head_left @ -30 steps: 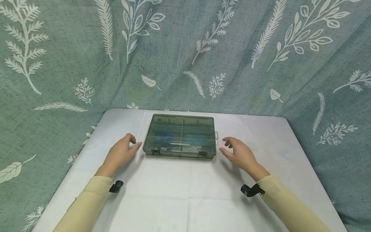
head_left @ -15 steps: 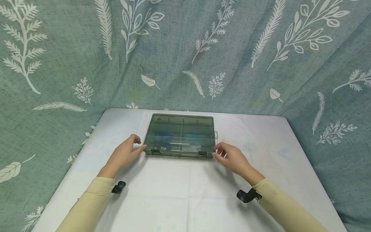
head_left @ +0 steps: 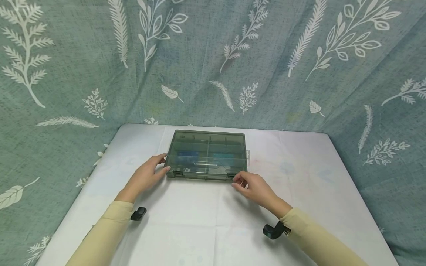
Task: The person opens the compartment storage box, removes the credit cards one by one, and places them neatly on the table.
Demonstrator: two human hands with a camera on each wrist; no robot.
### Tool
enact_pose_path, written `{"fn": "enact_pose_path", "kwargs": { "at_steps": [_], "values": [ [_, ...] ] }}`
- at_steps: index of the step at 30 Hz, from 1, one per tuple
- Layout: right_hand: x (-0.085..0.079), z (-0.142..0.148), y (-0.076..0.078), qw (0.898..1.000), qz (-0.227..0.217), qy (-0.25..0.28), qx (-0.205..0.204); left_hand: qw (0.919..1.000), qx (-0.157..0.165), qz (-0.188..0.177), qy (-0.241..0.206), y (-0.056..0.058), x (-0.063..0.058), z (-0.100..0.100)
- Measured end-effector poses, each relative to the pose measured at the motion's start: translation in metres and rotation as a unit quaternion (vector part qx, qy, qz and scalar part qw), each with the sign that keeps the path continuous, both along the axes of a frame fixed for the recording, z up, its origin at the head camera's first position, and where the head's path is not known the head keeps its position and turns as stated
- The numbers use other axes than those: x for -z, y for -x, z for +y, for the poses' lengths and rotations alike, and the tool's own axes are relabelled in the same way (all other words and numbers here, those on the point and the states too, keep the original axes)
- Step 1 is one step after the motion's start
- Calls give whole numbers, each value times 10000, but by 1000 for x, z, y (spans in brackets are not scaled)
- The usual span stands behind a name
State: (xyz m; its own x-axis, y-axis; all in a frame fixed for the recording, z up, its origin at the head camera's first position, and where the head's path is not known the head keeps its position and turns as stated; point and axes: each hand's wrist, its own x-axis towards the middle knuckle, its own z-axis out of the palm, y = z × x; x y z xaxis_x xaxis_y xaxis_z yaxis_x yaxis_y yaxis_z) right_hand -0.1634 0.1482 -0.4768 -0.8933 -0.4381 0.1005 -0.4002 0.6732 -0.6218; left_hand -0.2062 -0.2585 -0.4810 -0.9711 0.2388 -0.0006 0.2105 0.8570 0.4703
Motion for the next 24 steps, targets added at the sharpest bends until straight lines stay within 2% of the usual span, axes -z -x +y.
{"fn": "enact_pose_path", "kwargs": {
  "at_steps": [10,14,24],
  "values": [
    [10,-22,1,9995,-172,55,-269,9986,240,-431,-163,2,-1,2],
    [16,-31,3,9991,-277,50,-327,9973,246,-629,-279,3,-1,2],
    [27,-54,4,9974,-541,274,-398,9964,253,-699,-420,3,1,3]
  ]
}}
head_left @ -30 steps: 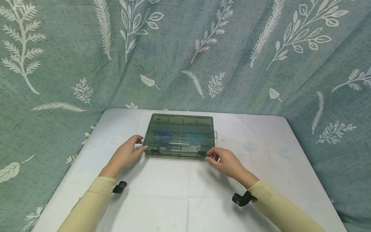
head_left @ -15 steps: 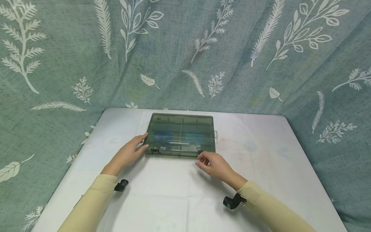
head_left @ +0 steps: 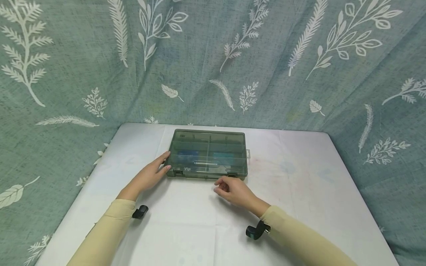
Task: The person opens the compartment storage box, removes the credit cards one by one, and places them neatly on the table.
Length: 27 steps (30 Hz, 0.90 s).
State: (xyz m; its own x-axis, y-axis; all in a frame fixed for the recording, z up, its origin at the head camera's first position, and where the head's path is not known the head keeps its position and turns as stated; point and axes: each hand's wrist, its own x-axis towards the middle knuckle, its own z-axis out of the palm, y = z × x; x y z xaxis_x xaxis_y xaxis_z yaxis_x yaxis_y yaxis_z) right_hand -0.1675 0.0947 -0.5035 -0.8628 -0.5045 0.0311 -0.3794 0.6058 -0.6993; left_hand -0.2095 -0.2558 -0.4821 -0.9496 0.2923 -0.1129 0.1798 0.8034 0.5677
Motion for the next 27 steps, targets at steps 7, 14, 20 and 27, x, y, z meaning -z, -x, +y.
{"fn": "enact_pose_path", "kwargs": {
  "at_steps": [7,14,20,27],
  "values": [
    [4,-18,4,9995,-285,119,-79,9999,-21,-98,88,0,1,-1],
    [7,-34,8,9985,-424,321,-86,9999,81,-32,124,-2,-1,1],
    [11,-48,11,9974,-540,464,-110,9999,72,-11,136,-2,2,1],
    [11,-64,9,9947,-787,623,-203,9998,-21,-2,201,-3,2,1]
  ]
}}
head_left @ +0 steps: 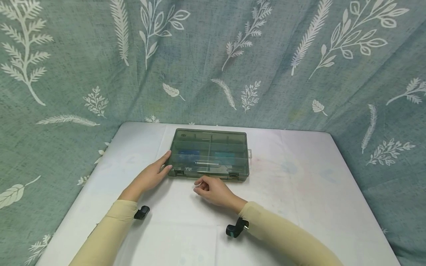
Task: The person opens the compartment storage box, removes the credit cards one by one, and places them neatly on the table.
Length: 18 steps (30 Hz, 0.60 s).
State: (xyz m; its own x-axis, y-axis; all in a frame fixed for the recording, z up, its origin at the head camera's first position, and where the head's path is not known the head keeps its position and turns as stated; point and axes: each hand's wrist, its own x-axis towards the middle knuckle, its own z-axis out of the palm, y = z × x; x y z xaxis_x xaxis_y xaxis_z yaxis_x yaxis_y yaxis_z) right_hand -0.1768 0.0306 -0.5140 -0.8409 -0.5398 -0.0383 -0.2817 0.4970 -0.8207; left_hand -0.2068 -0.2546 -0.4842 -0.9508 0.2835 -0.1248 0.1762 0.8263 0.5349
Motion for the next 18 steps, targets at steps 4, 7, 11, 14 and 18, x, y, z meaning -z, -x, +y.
{"fn": "enact_pose_path", "kwargs": {
  "at_steps": [4,7,11,14,18],
  "values": [
    [0,-7,0,9997,-159,146,64,9999,-90,-50,-36,0,0,1],
    [-2,-12,0,9991,-292,270,117,9999,-123,-73,-40,1,0,3],
    [-2,-17,2,9976,-488,483,64,9999,-144,-75,-31,1,-1,5],
    [-1,-23,2,9963,-606,609,41,9998,-168,-63,5,0,-1,5],
    [0,-32,2,9934,-811,800,129,9997,-224,-10,66,1,-2,6]
  ]
}}
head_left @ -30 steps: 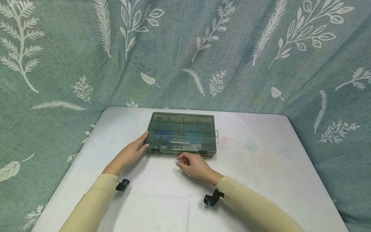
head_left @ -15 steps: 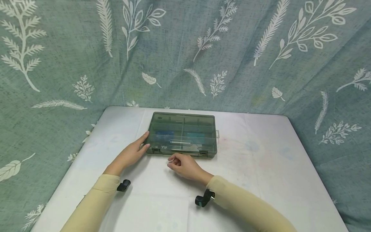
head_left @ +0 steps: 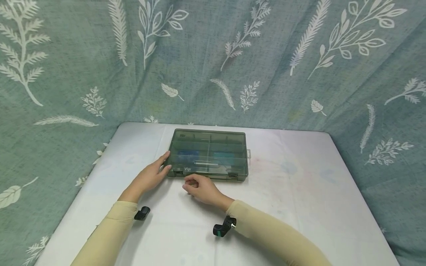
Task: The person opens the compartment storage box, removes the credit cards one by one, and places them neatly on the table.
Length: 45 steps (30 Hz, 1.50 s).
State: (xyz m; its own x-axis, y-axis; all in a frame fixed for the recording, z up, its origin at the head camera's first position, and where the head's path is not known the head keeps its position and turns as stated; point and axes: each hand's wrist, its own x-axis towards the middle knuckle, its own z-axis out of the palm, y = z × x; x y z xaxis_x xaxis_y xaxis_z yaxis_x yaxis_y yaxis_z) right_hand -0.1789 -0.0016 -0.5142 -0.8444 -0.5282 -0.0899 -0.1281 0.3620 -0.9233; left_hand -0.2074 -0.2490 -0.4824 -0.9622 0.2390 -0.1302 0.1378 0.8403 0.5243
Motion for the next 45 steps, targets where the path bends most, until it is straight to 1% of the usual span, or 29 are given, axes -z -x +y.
{"fn": "enact_pose_path", "kwargs": {
  "at_steps": [5,8,11,13,16,20,23,25,29,33,37,45],
  "values": [
    [-2,-11,0,9984,-410,369,101,10000,-46,47,41,0,0,0],
    [-2,-16,1,9950,-772,623,113,10000,-76,40,10,0,1,0],
    [-2,-20,3,9874,-1270,939,69,9999,-102,33,-63,1,0,0],
    [-3,-22,4,9802,-1620,1140,60,9999,-115,23,-99,1,-2,1],
    [-2,-25,6,9707,-1981,1350,163,9999,-96,13,-108,2,-3,1],
    [0,-29,7,9644,-2124,1543,315,9999,-55,27,-91,2,-3,2],
    [2,-33,8,9617,-2159,1654,344,9999,-34,78,-99,2,-3,4],
    [2,-35,8,9579,-2243,1751,387,9999,-25,122,-107,3,-3,5],
    [3,-40,8,9529,-2349,1846,514,9997,-58,175,-158,4,0,7],
    [3,-44,8,9477,-2468,1890,724,9994,-93,255,-234,6,7,7],
    [1,-48,9,9426,-2590,1896,915,9986,-47,371,-366,7,10,6],
    [-1,-51,8,9387,-2686,1853,1114,9987,-5,331,-392,8,12,6]
  ]
}}
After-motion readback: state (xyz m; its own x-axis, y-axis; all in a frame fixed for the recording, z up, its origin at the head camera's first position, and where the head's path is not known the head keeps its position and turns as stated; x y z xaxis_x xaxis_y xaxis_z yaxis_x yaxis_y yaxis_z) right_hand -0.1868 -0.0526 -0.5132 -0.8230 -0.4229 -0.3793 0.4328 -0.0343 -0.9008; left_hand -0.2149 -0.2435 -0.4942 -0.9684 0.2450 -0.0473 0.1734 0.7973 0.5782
